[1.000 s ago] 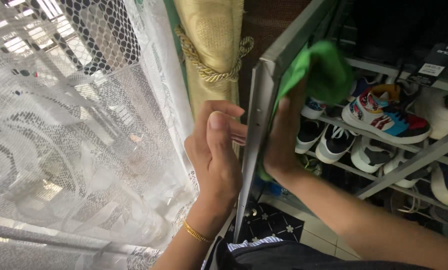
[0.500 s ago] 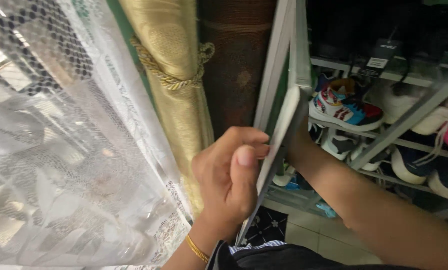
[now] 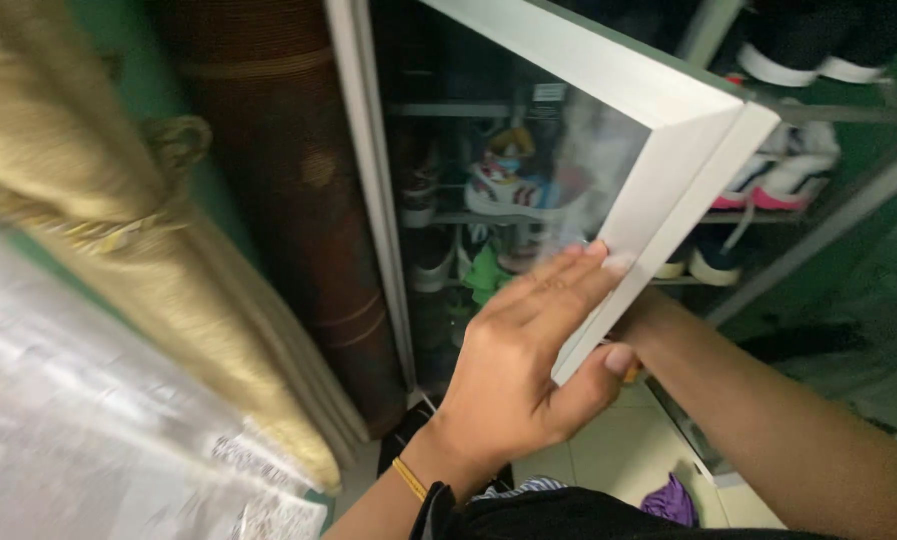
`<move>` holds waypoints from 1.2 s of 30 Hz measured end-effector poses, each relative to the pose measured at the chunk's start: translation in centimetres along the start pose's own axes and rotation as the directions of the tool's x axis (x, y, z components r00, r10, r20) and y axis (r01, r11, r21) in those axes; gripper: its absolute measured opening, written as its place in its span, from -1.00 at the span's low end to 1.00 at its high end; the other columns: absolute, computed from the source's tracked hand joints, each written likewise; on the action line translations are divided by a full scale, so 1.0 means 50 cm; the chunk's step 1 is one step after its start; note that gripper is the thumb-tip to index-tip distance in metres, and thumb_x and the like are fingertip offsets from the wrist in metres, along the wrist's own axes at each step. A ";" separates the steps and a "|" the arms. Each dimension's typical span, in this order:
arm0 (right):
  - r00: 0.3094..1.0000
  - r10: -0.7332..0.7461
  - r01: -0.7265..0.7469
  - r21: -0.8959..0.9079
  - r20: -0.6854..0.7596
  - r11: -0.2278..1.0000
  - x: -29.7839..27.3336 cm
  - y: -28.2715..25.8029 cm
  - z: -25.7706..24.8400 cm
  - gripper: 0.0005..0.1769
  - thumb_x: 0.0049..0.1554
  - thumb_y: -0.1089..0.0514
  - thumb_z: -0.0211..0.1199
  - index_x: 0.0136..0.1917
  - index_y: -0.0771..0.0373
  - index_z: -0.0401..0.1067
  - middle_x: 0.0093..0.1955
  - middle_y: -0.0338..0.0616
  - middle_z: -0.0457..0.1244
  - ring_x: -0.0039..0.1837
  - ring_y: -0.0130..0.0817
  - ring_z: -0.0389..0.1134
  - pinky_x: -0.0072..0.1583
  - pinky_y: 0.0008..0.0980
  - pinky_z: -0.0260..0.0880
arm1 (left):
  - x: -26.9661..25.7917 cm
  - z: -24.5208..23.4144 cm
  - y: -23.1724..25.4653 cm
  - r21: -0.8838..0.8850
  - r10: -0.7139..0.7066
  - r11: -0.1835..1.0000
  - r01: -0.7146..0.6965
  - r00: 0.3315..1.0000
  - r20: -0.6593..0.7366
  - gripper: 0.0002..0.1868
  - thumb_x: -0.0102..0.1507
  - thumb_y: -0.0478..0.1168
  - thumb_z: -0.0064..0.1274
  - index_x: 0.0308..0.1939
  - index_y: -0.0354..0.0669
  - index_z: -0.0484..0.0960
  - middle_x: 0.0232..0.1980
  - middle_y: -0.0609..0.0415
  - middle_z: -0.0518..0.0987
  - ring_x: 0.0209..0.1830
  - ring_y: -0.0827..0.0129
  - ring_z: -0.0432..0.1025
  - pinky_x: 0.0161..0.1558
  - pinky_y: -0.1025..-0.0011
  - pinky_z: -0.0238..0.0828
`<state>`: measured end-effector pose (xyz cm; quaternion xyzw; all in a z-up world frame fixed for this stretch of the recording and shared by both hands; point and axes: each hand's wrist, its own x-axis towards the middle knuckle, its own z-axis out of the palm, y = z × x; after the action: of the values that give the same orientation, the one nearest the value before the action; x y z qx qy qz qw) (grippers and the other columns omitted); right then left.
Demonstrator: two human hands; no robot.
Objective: Cleaning a glass-door shoe cabinet using a green cloth.
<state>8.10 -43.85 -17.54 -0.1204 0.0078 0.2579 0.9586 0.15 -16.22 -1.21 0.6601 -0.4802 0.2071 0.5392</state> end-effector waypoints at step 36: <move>0.221 -0.727 -0.303 -0.663 0.650 -0.685 0.135 -0.277 0.299 -0.62 0.46 -0.06 0.16 0.08 0.35 0.43 0.12 0.13 0.30 0.23 0.08 0.32 0.28 -0.12 0.23 | 0.315 -0.014 -0.443 0.773 -0.009 0.586 -0.243 0.952 0.306 -0.17 0.15 -0.01 0.22 0.47 -0.13 0.35 0.61 0.12 0.18 0.63 0.09 -0.07 0.39 -0.52 -0.44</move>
<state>20.13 -48.63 -0.38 -0.8399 0.0714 -0.4837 0.2356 26.46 -22.98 0.15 0.8201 -0.4487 0.3419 0.0960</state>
